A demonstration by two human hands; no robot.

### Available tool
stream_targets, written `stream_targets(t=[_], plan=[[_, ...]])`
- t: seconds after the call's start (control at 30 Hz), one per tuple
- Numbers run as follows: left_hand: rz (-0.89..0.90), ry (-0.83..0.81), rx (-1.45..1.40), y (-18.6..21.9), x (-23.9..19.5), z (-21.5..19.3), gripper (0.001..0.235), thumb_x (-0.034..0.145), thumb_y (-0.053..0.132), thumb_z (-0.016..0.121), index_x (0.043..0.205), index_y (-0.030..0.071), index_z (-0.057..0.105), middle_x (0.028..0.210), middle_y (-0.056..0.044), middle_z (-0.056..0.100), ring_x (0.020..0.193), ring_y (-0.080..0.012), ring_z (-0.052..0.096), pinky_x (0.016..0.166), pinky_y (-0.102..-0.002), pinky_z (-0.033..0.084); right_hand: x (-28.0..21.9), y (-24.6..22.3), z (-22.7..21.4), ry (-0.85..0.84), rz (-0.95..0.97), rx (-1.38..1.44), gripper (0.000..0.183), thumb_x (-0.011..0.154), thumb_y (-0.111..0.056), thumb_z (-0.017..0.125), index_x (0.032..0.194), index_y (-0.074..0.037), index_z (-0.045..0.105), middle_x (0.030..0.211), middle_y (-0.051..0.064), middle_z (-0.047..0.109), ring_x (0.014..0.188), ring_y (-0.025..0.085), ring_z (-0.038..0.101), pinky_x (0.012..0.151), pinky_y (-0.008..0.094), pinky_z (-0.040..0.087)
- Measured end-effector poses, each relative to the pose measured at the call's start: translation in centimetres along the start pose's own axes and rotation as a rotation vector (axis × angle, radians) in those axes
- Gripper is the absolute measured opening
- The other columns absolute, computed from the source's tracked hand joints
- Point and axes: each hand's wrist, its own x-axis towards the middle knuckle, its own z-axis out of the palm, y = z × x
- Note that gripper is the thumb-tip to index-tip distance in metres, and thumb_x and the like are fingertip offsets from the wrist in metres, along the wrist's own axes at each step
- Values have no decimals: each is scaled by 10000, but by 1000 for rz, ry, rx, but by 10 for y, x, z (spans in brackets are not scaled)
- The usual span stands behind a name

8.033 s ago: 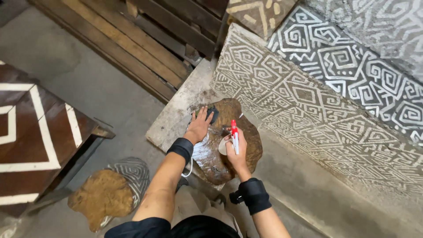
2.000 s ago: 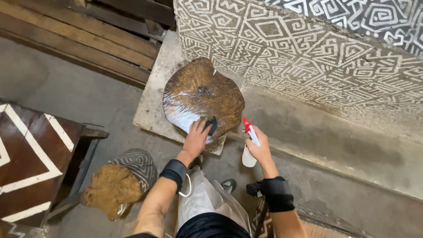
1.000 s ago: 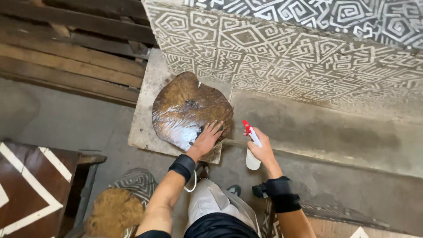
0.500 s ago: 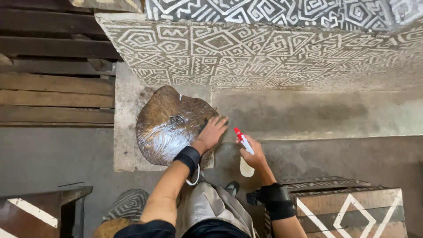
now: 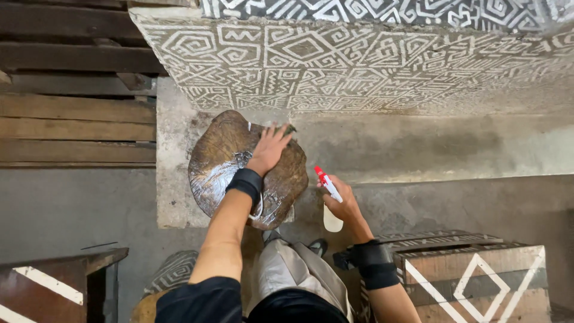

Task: The person sprays a liquid from a white bottle onto a round wooden stool and wipes it with a dark cloth. They then move to a rectangular wooden table with white geometric patterns and wipe its surface with the same cloth, continuing to spray and wipe across the tabletop.

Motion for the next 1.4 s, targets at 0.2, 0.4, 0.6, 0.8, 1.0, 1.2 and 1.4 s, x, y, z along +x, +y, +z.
stream_targets(t=[0.2,0.4,0.6,0.8,1.0,1.2,1.4], plan=[[50,43,12,39,-12,34,492,915,85,516,1402,74,579,1619,-123,368,1499,-378,301,1222,-568,236,-12,2,-15,49,-75,21,481,720,5,574,1186,-76,663,988,68,744,882,185,691,787,311,545],[358,-132,-49,100,-72,39,450,951,154,519,1392,102,595,1613,-64,384,1519,-319,316,1242,-546,265,-10,-16,-9,18,50,-27,452,768,-11,597,1208,-77,679,964,78,743,813,211,678,762,327,539],[337,-230,3,58,-81,16,598,900,72,500,1477,230,517,1676,-8,264,1529,-313,256,1222,-556,244,-6,0,1,-23,-109,114,496,747,9,569,1236,-44,631,1055,85,735,994,195,699,897,308,525],[-64,-95,14,-22,-48,-14,650,897,54,538,1523,212,463,1667,-75,228,1504,-432,228,1200,-590,220,5,-8,-8,-79,-40,37,476,747,7,570,1216,-35,638,1068,112,756,1012,222,715,894,334,530],[-121,50,-29,20,-39,19,514,957,115,552,1468,138,499,1679,-89,263,1522,-390,272,1218,-593,229,31,-14,-5,-167,-136,43,478,737,3,556,1207,-27,638,1072,122,770,1037,253,737,921,345,538],[27,-119,-25,7,-82,-15,772,831,-49,545,1546,230,463,1693,-39,284,1547,-345,271,1242,-537,257,68,-14,0,-324,-155,47,492,746,-9,564,1231,-39,636,1066,116,774,1029,256,742,922,343,540],[-544,-52,23,-65,-68,-39,728,885,-26,557,1550,233,414,1687,-71,216,1507,-414,226,1209,-569,197,99,-7,-17,-459,-177,6,425,742,-14,564,1155,-40,660,1013,121,764,956,262,736,872,353,539]])
